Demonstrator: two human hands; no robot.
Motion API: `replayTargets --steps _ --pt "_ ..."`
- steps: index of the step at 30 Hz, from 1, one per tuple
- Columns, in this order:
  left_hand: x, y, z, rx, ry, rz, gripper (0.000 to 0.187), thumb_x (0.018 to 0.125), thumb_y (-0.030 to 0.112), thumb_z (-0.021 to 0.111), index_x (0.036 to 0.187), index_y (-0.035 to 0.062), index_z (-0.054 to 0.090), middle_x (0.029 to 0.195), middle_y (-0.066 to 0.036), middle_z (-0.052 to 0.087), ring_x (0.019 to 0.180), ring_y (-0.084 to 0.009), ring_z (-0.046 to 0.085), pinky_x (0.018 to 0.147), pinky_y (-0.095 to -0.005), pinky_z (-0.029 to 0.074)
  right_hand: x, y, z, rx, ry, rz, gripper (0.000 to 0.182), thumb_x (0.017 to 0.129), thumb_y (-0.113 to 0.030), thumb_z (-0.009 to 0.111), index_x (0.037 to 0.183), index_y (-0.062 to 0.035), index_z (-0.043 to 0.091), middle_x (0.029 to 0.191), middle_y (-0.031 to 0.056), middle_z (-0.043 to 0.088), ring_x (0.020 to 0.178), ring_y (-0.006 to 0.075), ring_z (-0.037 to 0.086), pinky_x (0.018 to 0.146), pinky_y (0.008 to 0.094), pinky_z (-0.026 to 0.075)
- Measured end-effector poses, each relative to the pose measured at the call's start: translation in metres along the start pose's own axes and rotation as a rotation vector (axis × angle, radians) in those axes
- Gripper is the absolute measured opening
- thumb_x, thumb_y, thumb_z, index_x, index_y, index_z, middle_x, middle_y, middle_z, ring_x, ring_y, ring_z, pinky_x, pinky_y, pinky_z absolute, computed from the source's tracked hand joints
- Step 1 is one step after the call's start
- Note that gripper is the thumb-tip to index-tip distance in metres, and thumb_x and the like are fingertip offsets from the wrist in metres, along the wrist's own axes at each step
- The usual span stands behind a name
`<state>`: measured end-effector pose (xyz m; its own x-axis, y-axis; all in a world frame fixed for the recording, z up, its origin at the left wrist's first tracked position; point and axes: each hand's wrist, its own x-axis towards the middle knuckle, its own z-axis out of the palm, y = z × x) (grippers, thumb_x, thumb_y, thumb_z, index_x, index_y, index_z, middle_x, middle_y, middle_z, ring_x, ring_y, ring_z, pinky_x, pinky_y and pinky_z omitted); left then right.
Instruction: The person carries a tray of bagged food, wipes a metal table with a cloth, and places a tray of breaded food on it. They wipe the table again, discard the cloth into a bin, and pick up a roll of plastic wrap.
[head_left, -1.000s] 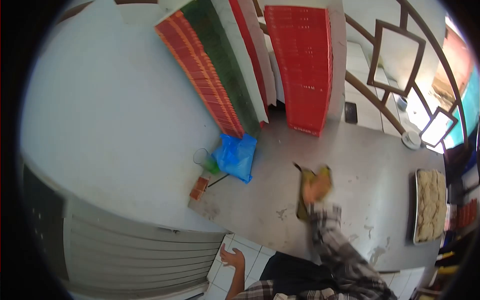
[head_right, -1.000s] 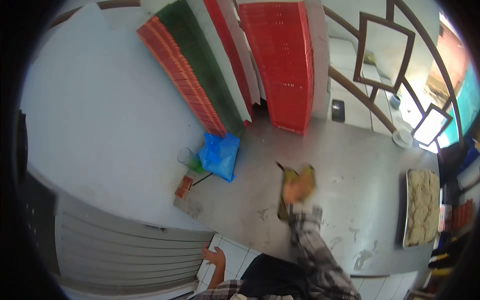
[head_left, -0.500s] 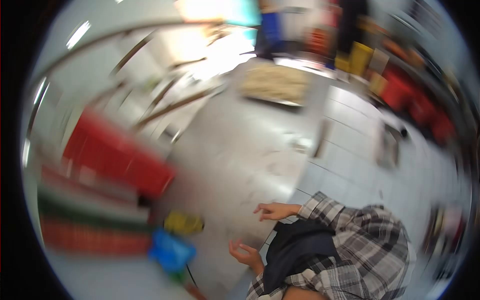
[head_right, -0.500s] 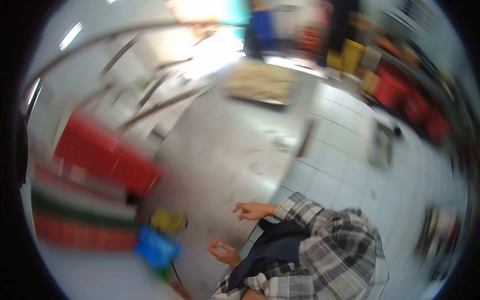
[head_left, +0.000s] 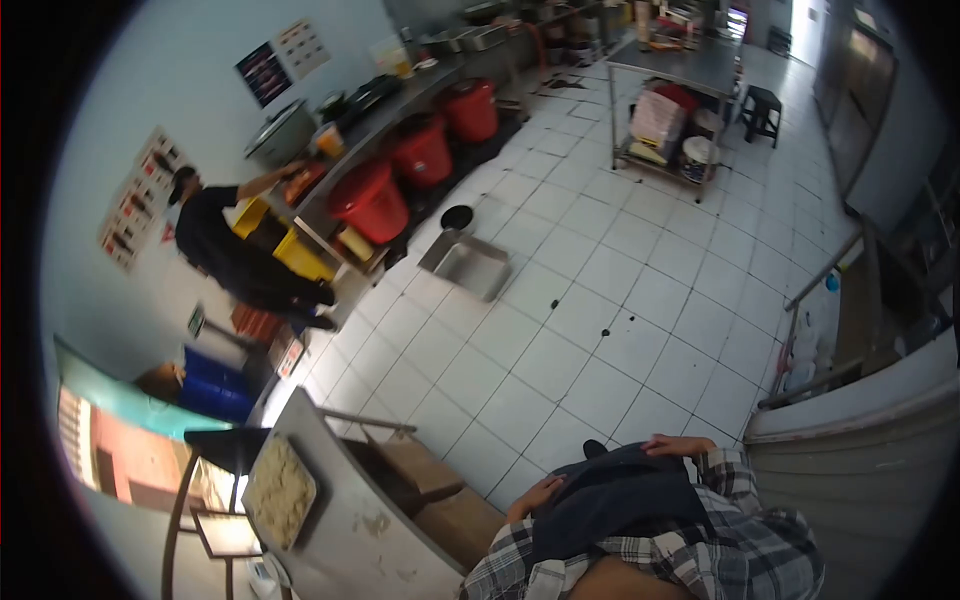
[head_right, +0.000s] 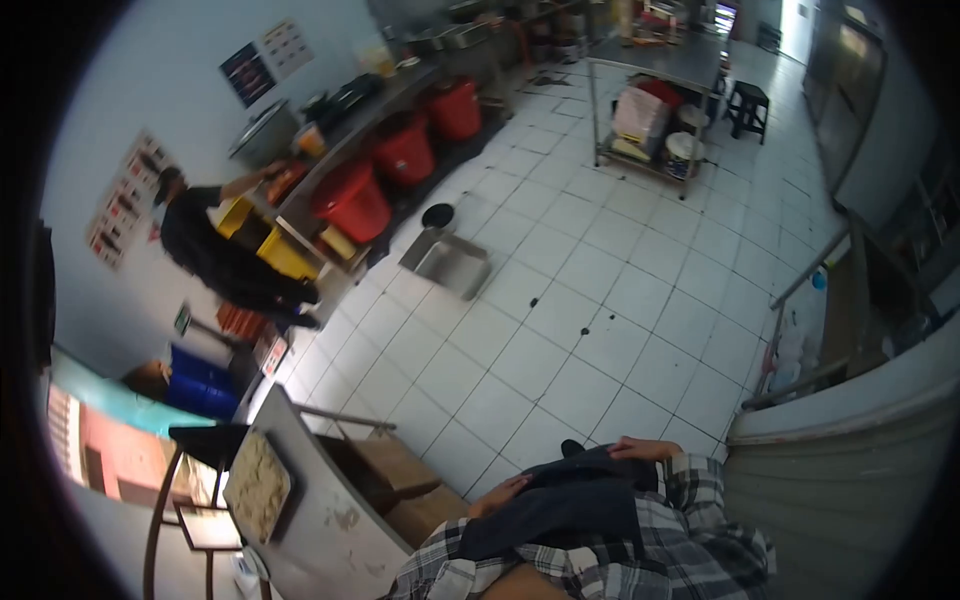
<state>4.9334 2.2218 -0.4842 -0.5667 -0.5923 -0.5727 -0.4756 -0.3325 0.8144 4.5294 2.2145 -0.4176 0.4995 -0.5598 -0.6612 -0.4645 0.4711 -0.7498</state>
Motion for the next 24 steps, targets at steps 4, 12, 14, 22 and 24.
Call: replayTargets --steps 4,12,14,22,24 --pt "0.035 -0.008 -0.052 0.457 0.035 -0.335 0.07 0.087 0.059 0.038 0.138 0.0112 0.035 0.142 -0.017 0.031 0.132 -0.0382 0.024 0.107 -0.0465 0.022 -0.053 0.082 0.016 -0.136 0.473 0.329 0.035 0.083 -0.027 0.055 0.112 -0.0068 0.059 0.117 0.0137 0.058 0.111 0.0278 0.052 0.094 0.0382 0.04" --pt "0.034 -0.04 -0.144 0.851 0.348 -0.786 0.071 0.085 0.064 0.027 0.137 0.0164 0.037 0.145 -0.019 0.024 0.135 -0.0364 0.02 0.107 -0.0581 0.013 -0.2 -0.21 -0.153 0.009 1.635 -0.723 0.032 0.091 -0.015 0.053 0.121 -0.0071 0.047 0.106 0.0056 0.056 0.096 0.0159 0.057 0.087 0.0328 0.045" --pt "0.052 -0.037 -0.159 0.795 0.312 -0.802 0.07 0.086 0.063 0.027 0.137 0.0165 0.038 0.145 -0.019 0.025 0.135 -0.0358 0.021 0.107 -0.0579 0.013 -0.215 -0.281 -0.184 -0.146 1.69 -1.146 0.035 0.091 -0.015 0.05 0.123 -0.0034 0.044 0.1 0.0102 0.059 0.093 0.0185 0.059 0.089 0.0357 0.045" --pt "0.154 -0.009 -0.227 0.664 0.173 -0.784 0.065 0.087 0.059 0.027 0.135 0.0167 0.041 0.144 -0.018 0.028 0.135 -0.0333 0.023 0.107 -0.0575 0.013 -0.239 -0.447 -0.195 -1.032 1.446 -1.971 0.048 0.088 -0.037 0.042 0.128 -0.0093 0.042 0.112 0.0088 0.053 0.104 0.0267 0.047 0.091 0.0472 0.035" --pt "0.196 0.004 -0.255 0.68 0.128 -0.747 0.064 0.088 0.058 0.027 0.135 0.0168 0.042 0.144 -0.018 0.029 0.135 -0.0327 0.024 0.107 -0.0574 0.013 -0.229 -0.485 -0.189 -0.983 1.341 -2.179 0.048 0.088 -0.036 0.042 0.128 -0.0092 0.042 0.111 0.009 0.053 0.104 0.0266 0.047 0.091 0.0466 0.035"
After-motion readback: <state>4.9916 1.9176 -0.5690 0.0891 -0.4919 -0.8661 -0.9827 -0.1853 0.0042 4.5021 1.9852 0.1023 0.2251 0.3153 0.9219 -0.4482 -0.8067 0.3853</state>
